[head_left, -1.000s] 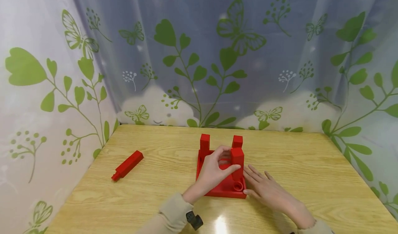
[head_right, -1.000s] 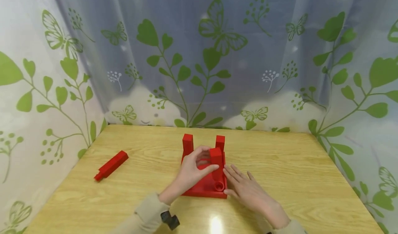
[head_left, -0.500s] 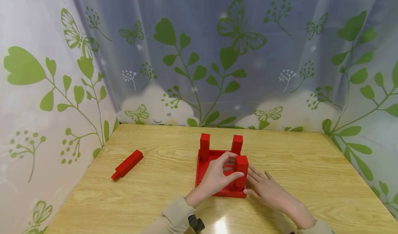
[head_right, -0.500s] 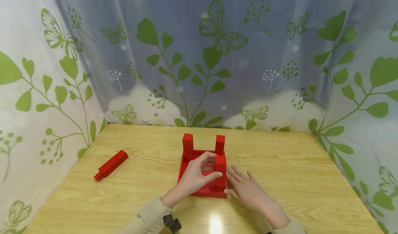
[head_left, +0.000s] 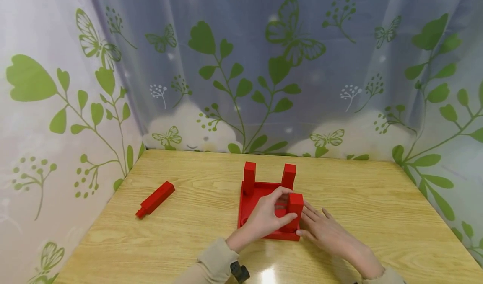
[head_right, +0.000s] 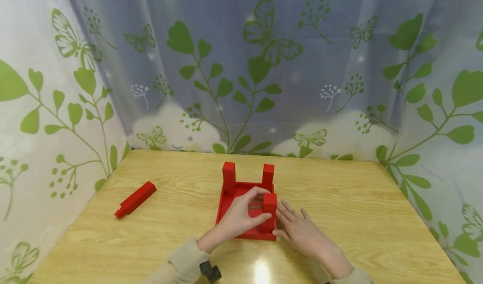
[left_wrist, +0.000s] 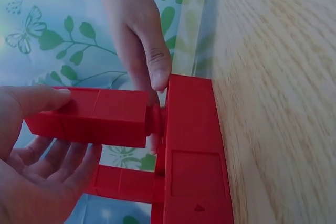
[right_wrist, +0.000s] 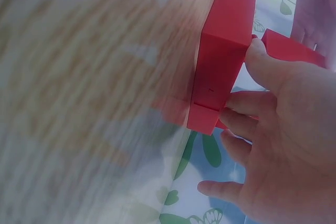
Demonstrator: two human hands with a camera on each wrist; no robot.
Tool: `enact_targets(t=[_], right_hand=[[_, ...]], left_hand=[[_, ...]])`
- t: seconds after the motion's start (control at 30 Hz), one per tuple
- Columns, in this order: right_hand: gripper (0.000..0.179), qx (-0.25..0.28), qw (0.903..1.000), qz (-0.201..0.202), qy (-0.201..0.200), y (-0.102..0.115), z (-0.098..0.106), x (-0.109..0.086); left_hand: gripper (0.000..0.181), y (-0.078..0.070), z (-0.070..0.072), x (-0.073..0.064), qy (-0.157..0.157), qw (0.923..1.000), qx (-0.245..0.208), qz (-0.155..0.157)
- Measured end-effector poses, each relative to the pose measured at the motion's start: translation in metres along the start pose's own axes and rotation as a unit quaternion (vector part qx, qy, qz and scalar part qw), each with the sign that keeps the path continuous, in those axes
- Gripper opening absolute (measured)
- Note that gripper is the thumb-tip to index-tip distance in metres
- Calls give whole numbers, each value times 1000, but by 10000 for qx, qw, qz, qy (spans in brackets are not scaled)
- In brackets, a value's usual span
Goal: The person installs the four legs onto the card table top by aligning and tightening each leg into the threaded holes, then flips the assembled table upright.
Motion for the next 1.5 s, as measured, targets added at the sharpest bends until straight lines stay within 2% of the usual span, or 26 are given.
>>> enact_targets(t=[0.13, 0.3, 0.43, 0.7, 0.83, 1.03, 1.23, 1.5], right_hand=[[65, 62, 10000, 16, -1, 0, 0, 0], [60, 150, 9999, 14, -28, 0, 1, -1], [61, 131, 9999, 54, -39, 1, 2, -2], [60, 68, 9999, 114, -48, 2, 2, -1], [60, 97, 9999, 48, 15, 1, 2, -1], [61, 7, 9999, 107, -82, 0, 0, -1], [67, -27, 10000, 78, -20, -1, -1, -1], [67, -27, 10000, 10, 71, -2, -3, -1]], left_hand=[[47, -2, -1, 0, -237, 9992, 316, -19], [52, -7, -2, -1, -828, 9936, 764, 50], [50, -8, -2, -2, -1168, 9907, 689, 127], [46, -9, -3, -3, -1272, 9908, 462, -103], [49, -7, -4, -3, -1022, 9947, 100, 10], [49, -2, -4, -2, -266, 9977, -592, 213], [45, 4, -1, 1, 345, 9970, -642, 264], [48, 9, 1, 2, 851, 9914, -938, 333]])
Point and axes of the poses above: each hand's wrist, its own x-axis towards the middle knuckle, its own z-axis out of the back of the hand, y = z × x, the point moved 7 cm from there along x, towards the middle knuckle, and after that the axes turned 10 degrees about -y, right-handed, at the moved point
